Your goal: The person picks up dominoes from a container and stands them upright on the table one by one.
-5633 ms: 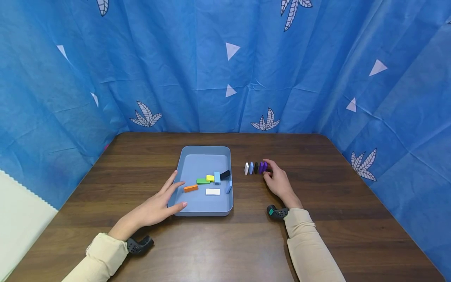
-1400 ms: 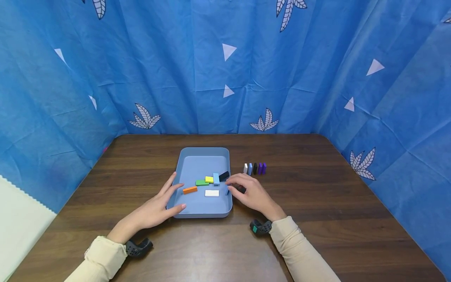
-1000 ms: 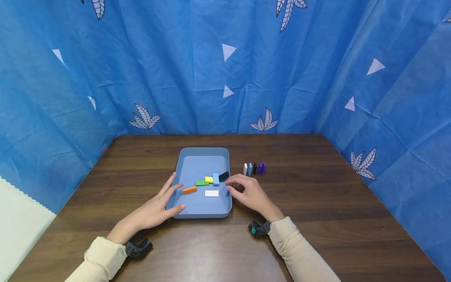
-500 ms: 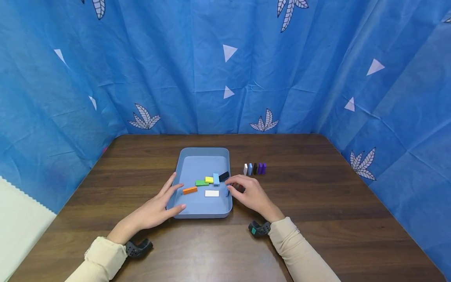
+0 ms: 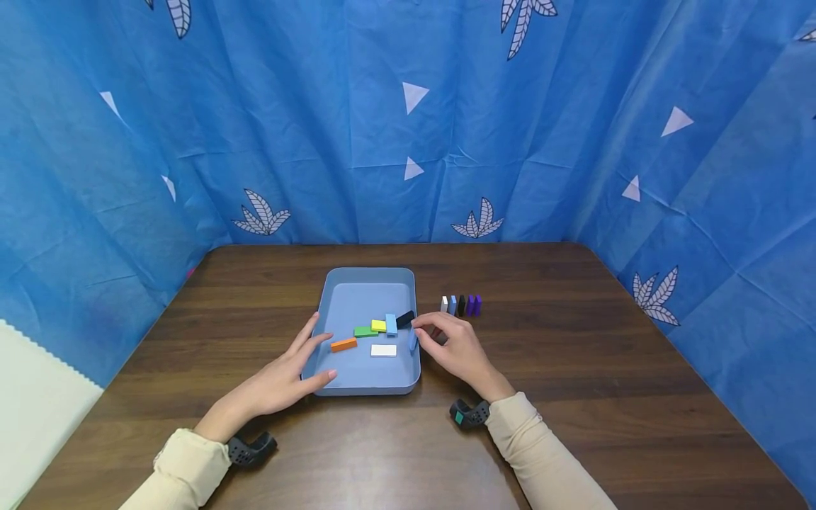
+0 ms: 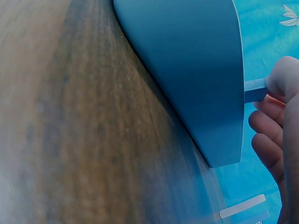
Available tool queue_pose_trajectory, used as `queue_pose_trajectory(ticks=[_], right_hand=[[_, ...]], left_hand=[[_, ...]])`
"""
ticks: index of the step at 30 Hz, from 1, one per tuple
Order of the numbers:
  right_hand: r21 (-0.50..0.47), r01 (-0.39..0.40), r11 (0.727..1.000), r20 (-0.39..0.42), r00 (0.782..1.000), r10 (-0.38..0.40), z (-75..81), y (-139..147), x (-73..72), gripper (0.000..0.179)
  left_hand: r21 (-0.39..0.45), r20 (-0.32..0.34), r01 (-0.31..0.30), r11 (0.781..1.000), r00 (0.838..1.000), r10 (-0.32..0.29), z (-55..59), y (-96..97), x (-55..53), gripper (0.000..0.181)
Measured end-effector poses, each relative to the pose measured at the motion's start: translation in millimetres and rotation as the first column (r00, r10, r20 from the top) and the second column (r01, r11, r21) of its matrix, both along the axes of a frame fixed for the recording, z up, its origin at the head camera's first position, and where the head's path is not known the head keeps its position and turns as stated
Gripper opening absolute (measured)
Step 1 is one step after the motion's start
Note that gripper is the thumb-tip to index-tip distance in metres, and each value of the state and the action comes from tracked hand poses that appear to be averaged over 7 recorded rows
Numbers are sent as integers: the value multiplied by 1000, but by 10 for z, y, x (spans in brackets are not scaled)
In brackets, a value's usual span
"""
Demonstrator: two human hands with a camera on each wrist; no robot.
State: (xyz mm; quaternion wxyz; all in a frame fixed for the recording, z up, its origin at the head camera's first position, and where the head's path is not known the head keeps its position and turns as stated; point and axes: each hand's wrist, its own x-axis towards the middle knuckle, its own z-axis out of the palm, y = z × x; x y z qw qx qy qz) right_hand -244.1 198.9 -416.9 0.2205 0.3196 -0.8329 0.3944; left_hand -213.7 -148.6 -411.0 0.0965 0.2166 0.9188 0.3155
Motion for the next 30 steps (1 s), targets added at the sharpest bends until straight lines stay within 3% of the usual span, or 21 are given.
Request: queue_pose_trajectory(ticks=[13,30], right_hand=[[-24,13,1000,16,1000,-13,6,15,-4,14],[-149,43,988,-68,996,-54,56,71,-31,19]], left_hand=[[6,8,0,1000,1000,0,-9,-12,10,86],[-3,3,5,1000,1000,-5,0,-6,2,86]])
